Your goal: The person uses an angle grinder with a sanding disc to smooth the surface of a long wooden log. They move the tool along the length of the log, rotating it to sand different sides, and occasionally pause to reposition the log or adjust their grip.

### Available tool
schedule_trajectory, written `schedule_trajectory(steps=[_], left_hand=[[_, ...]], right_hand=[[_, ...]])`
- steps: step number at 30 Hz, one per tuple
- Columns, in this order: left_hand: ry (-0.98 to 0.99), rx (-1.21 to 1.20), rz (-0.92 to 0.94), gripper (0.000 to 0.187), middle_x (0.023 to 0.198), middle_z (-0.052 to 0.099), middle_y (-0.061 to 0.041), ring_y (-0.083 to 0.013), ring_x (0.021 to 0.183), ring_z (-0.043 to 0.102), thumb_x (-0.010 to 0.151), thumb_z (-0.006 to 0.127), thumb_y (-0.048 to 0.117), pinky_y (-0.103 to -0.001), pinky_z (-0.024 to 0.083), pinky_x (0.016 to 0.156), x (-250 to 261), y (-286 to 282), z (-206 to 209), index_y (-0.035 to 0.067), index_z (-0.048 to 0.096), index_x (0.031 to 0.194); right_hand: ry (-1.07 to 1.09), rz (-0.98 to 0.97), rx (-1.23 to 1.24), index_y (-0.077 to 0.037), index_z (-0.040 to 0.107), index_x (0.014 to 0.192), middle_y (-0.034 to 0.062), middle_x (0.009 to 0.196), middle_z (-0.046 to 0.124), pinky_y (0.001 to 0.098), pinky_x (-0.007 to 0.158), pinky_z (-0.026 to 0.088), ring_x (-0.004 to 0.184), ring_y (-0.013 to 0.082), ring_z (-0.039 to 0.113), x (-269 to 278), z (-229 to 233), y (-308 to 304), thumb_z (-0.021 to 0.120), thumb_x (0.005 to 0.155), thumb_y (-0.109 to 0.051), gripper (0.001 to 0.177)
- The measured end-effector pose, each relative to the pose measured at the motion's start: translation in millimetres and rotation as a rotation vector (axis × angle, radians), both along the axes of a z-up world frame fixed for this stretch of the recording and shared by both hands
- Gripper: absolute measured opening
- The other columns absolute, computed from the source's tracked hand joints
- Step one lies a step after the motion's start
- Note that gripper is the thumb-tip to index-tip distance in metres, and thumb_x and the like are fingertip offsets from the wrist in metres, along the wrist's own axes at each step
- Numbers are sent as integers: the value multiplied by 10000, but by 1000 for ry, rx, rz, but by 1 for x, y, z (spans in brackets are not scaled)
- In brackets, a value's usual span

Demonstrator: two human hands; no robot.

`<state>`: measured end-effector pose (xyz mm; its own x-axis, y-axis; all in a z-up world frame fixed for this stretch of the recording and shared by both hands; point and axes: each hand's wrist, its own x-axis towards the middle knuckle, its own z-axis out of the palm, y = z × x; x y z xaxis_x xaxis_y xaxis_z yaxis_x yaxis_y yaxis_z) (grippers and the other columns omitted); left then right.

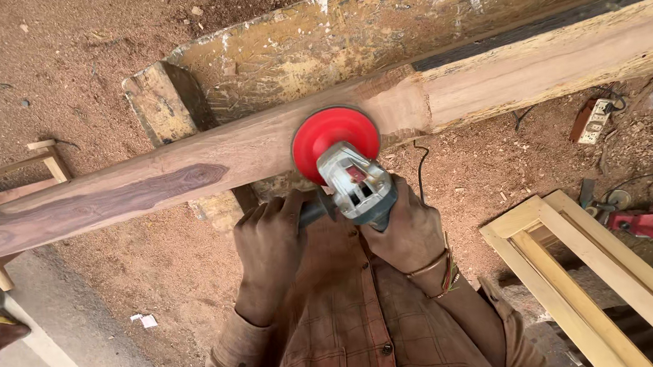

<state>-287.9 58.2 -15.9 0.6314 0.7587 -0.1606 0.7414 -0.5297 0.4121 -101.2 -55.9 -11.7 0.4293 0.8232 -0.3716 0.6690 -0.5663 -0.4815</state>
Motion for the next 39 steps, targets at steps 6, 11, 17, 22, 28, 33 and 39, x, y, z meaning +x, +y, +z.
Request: schedule_trajectory(steps=[6,11,17,22,28,33,39], left_hand=[[-36,-6,-188,136,725,642,-86,-273,662,687,767,697,57,-407,539,587,39,0,20,93,627,878],[14,14,-343,119,686,626,-84,-271,629,686,762,687,54,-402,536,550,43,4,17,96,622,852],[113,19,-429,156,842,657,-141,-254,644,702,821,672,69,-370,545,530,30,3,-1,62,630,971],[4,116,-273,472,882,730,-171,-259,608,715,736,651,22,-366,544,482,-28,-5,4,5,662,1207],[251,26,-5,147,718,699,-88,-300,590,701,805,680,86,-418,546,527,-100,-14,7,141,672,942],[42,91,-82,208,708,688,-102,-299,558,688,730,713,98,-413,533,483,-70,-12,13,135,686,934],[-126,94,-347,334,738,674,-107,-323,645,690,769,800,226,-445,535,544,6,16,17,102,699,1061]], right_hand=[[27,-336,109,8,525,1252,226,845,729,498,644,594,742,418,734,-8,-18,-40,862,704,-342,732],[-8,-483,175,-39,535,1266,229,918,743,490,664,601,817,428,739,-23,-32,-53,869,719,-302,692],[125,-479,187,-24,512,1204,223,905,732,476,672,612,836,422,739,-31,-67,-55,874,692,-304,687],[123,-272,335,-68,547,1151,195,864,739,496,694,602,811,405,737,-66,-85,-34,883,700,-404,655],[239,-79,200,-41,582,1197,206,800,726,513,654,578,752,412,726,-109,-78,-7,898,680,-448,730],[52,-178,290,-67,581,1263,229,851,724,502,645,597,737,417,732,-88,-39,-21,870,716,-384,695],[-69,-373,-52,29,319,1501,296,837,702,565,704,572,754,485,701,-35,0,-32,787,681,-262,988]])
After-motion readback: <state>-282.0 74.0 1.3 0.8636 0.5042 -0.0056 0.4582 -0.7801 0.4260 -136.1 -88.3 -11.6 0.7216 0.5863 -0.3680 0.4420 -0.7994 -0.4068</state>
